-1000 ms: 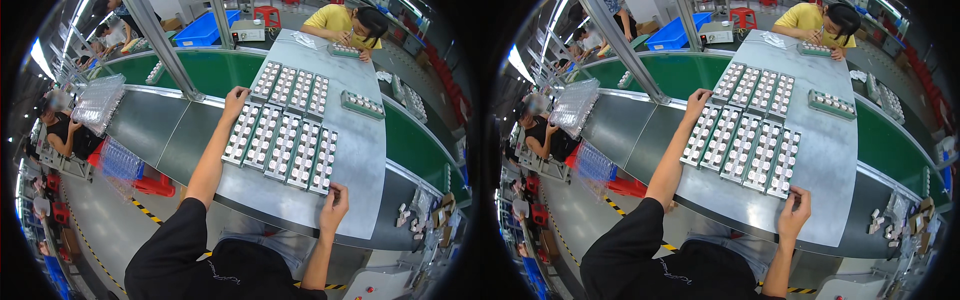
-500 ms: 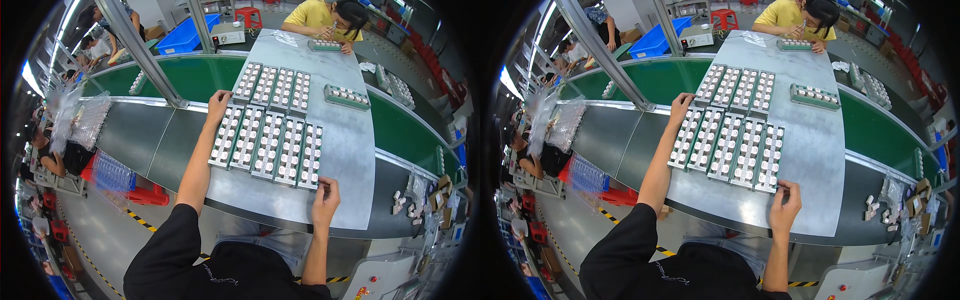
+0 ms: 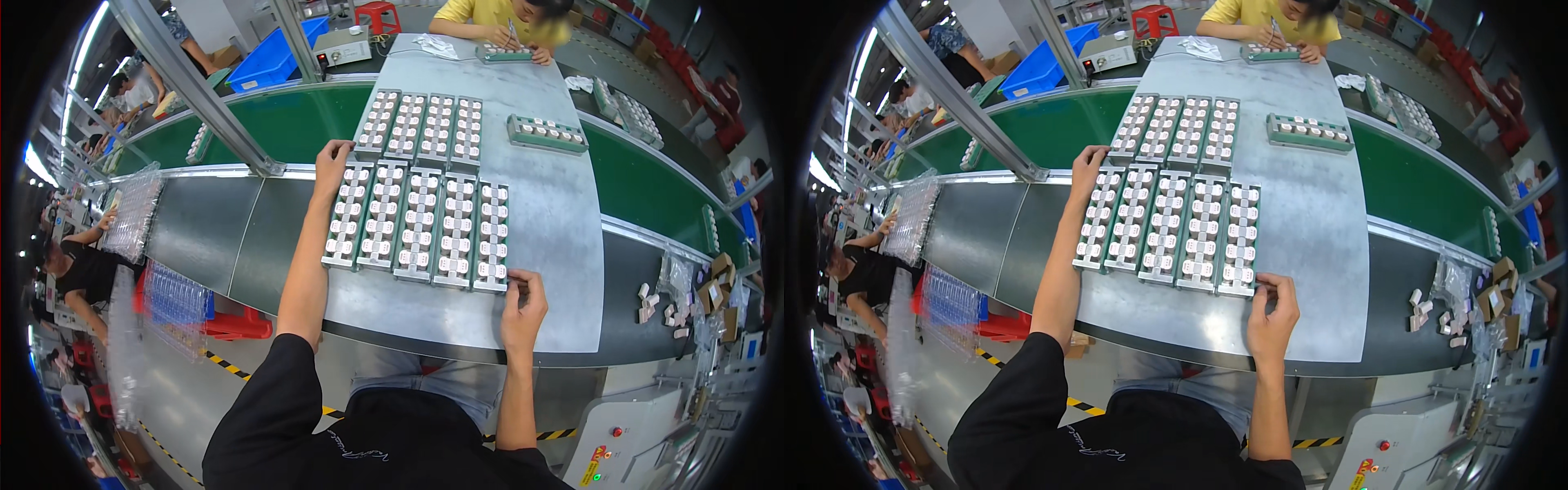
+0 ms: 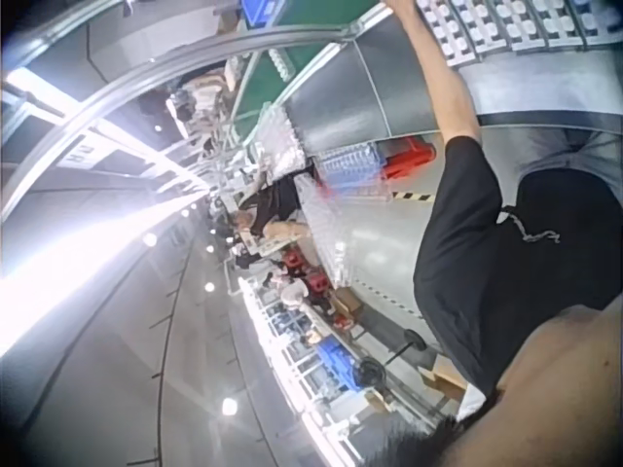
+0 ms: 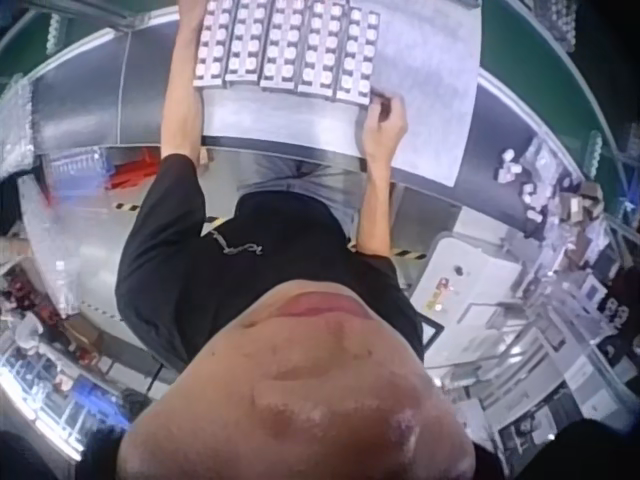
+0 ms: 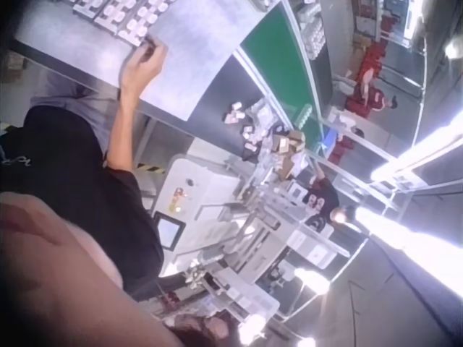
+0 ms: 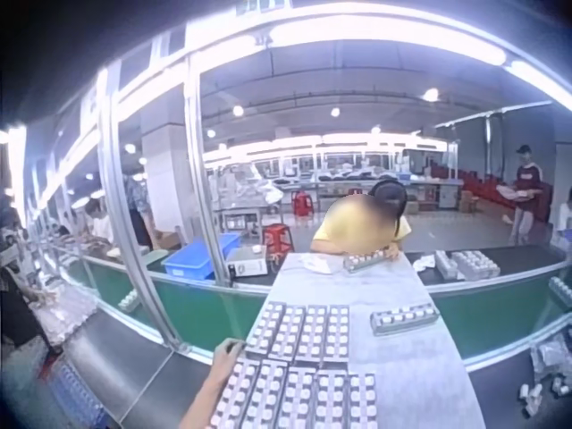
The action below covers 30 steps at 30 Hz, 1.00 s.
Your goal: Organizing and placing small electronic components into trays on a factory assembly line.
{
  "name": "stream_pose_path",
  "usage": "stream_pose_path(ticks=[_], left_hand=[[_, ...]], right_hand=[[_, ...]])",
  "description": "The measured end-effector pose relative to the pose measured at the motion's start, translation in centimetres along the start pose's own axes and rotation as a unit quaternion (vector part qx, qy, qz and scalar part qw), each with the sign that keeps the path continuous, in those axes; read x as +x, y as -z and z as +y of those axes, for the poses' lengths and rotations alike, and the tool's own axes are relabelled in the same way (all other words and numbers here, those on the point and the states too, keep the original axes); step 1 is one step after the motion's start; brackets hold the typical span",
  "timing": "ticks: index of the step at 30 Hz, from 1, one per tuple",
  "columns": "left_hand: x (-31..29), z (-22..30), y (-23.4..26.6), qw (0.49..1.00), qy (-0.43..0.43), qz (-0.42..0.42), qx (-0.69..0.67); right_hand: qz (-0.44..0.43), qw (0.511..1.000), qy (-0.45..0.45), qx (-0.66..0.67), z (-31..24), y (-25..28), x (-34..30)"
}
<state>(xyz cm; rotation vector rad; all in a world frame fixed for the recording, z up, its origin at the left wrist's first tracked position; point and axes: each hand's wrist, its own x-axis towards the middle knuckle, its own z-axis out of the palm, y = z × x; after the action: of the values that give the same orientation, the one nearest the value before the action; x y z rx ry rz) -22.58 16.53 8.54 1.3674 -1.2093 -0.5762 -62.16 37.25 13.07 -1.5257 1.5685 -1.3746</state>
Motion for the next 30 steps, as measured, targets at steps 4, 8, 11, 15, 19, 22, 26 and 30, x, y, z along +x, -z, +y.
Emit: stream_pose_path(ticks=[4, 8, 11, 15, 19, 22, 26, 30], left_hand=[[0.0, -0.1, -0.1, 1.000, -0.006, 0.001, -0.002], [-0.1, 0.2, 0.0, 1.000, -0.011, -0.001, -0.003], [-0.3, 0.3, -0.4, 1.000, -0.011, -0.002, -0.002], [0.5, -0.9, -0.3, 0.998, -0.043, -0.013, 0.040], [1.8, -4.0, 1.0, 0.997, -0.036, -0.014, 0.072], [3.2, -6.9, 2.1, 0.989, -0.071, -0.020, 0.128], [7.5, -11.1, 5.1, 0.990, -0.070, -0.053, 0.115], [5.9, -8.9, 4.0, 0.983, -0.033, -0.076, 0.165]], right_hand=[[0.010, 1.000, -0.011, 0.009, -0.4, -0.1, 0.1], [0.008, 1.000, -0.008, 0.012, -0.2, 0.0, 0.1], [0.011, 1.000, -0.007, 0.011, -0.1, 0.2, 0.0], [0.016, 1.000, -0.006, 0.015, -0.3, 0.5, -0.2], [0.021, 1.000, 0.014, 0.012, 0.3, 0.1, -0.1], [0.021, 0.999, 0.017, 0.032, 1.0, -0.1, 0.0], [0.024, 0.998, 0.037, 0.055, 0.7, 0.7, 0.1], [0.030, 0.997, 0.053, 0.050, 1.1, 1.1, 0.0]])
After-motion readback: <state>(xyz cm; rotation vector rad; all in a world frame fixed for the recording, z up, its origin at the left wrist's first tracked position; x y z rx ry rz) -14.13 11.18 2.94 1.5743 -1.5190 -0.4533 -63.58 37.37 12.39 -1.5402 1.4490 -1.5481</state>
